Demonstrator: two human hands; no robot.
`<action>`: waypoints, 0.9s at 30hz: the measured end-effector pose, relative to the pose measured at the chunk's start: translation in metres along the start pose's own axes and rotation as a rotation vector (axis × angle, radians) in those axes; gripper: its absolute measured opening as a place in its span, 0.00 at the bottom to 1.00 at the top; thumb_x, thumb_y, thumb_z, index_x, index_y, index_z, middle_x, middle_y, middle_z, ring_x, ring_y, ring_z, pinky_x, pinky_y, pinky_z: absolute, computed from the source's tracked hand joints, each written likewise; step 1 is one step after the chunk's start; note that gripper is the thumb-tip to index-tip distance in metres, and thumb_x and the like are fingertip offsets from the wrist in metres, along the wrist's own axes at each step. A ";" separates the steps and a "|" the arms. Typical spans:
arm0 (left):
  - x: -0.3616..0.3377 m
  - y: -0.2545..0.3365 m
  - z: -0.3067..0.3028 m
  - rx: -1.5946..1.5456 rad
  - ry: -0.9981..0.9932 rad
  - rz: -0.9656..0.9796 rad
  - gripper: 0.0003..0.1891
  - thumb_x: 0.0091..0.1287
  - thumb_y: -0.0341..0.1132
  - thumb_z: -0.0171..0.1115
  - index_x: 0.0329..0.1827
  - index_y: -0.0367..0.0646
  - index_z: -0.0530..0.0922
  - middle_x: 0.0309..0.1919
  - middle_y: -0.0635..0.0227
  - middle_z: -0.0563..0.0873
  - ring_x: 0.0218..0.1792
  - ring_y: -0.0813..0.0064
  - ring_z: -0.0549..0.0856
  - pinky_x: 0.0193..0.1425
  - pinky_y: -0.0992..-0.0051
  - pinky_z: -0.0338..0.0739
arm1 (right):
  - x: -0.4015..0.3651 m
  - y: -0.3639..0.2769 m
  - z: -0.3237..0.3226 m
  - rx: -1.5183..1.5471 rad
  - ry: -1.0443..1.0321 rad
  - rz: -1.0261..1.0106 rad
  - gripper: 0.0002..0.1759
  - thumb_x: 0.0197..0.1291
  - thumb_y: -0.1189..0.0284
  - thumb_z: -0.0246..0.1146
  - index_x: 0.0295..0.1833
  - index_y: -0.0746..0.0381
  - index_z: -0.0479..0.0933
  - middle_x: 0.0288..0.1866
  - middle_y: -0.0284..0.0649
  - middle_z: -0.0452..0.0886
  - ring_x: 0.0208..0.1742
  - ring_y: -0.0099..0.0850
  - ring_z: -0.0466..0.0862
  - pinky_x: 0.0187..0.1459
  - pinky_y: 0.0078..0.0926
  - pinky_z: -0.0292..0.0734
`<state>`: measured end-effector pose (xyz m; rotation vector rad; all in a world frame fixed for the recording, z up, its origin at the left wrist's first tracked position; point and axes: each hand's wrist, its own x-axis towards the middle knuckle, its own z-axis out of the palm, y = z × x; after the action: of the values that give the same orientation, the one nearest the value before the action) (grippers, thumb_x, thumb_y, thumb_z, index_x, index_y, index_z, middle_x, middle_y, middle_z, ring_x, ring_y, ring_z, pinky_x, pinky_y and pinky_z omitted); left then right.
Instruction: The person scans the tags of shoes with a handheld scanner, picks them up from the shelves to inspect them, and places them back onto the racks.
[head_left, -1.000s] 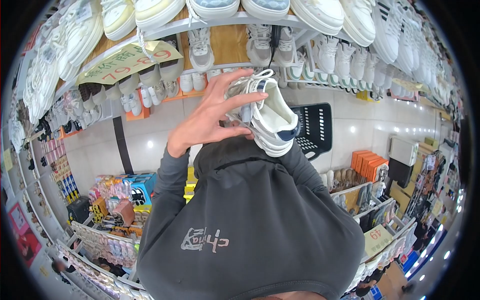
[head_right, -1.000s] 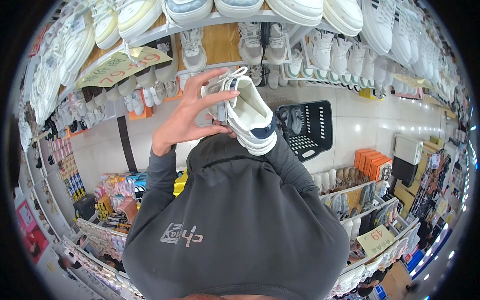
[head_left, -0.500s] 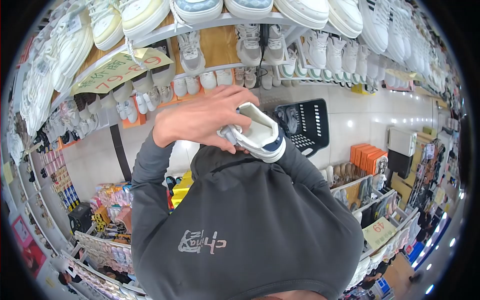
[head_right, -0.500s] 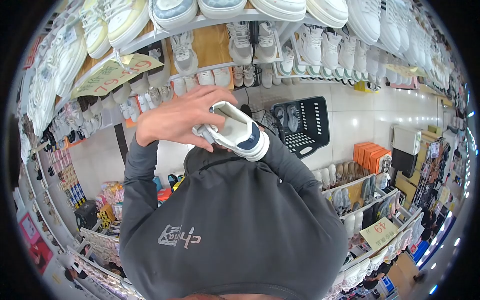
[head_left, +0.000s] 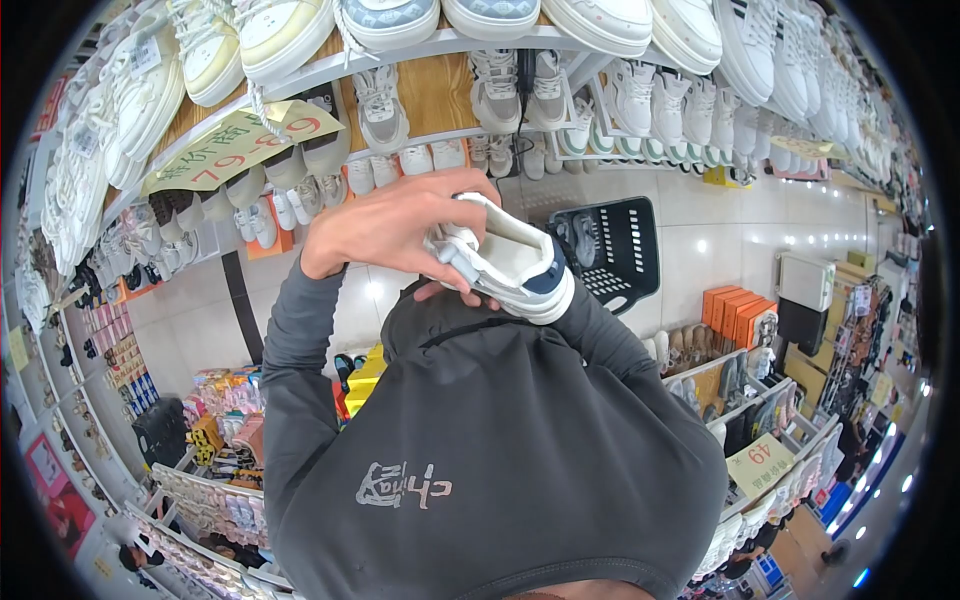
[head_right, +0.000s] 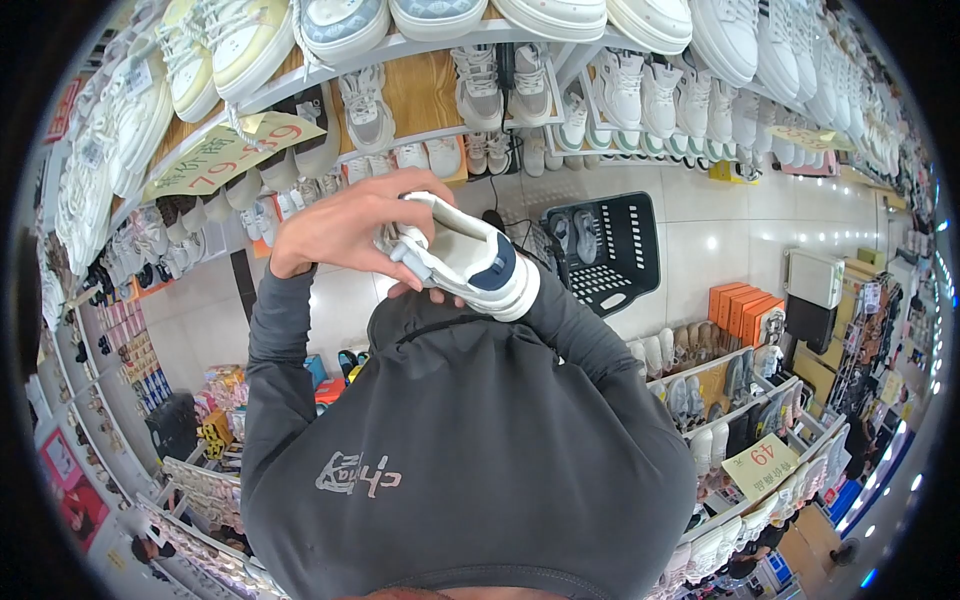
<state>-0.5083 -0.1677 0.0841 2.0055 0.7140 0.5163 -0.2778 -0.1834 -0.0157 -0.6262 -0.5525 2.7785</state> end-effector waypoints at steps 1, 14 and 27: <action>-0.001 -0.001 0.000 -0.001 0.019 -0.006 0.23 0.49 0.38 0.84 0.42 0.42 0.80 0.64 0.59 0.79 0.63 0.53 0.79 0.63 0.58 0.76 | 0.003 0.000 -0.003 -0.098 0.007 -0.026 0.21 0.72 0.68 0.66 0.63 0.67 0.75 0.36 0.45 0.87 0.28 0.29 0.89 0.27 0.21 0.86; -0.004 -0.011 0.014 -0.020 0.373 -0.070 0.21 0.52 0.37 0.85 0.39 0.38 0.81 0.50 0.64 0.82 0.52 0.63 0.82 0.56 0.66 0.76 | -0.002 -0.025 -0.011 -0.231 0.041 -0.235 0.27 0.75 0.60 0.62 0.73 0.61 0.71 0.59 0.41 0.85 0.53 0.34 0.90 0.40 0.35 0.92; -0.010 -0.049 0.046 -0.147 0.688 -0.371 0.21 0.56 0.43 0.83 0.36 0.36 0.82 0.34 0.70 0.80 0.38 0.76 0.79 0.44 0.73 0.73 | 0.003 0.034 -0.114 0.164 0.382 -0.266 0.24 0.80 0.57 0.53 0.75 0.55 0.70 0.67 0.38 0.81 0.60 0.31 0.84 0.54 0.30 0.81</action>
<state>-0.5015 -0.1824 0.0181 1.4906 1.3850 1.0119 -0.2338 -0.1781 -0.1259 -0.9398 -0.2973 2.3449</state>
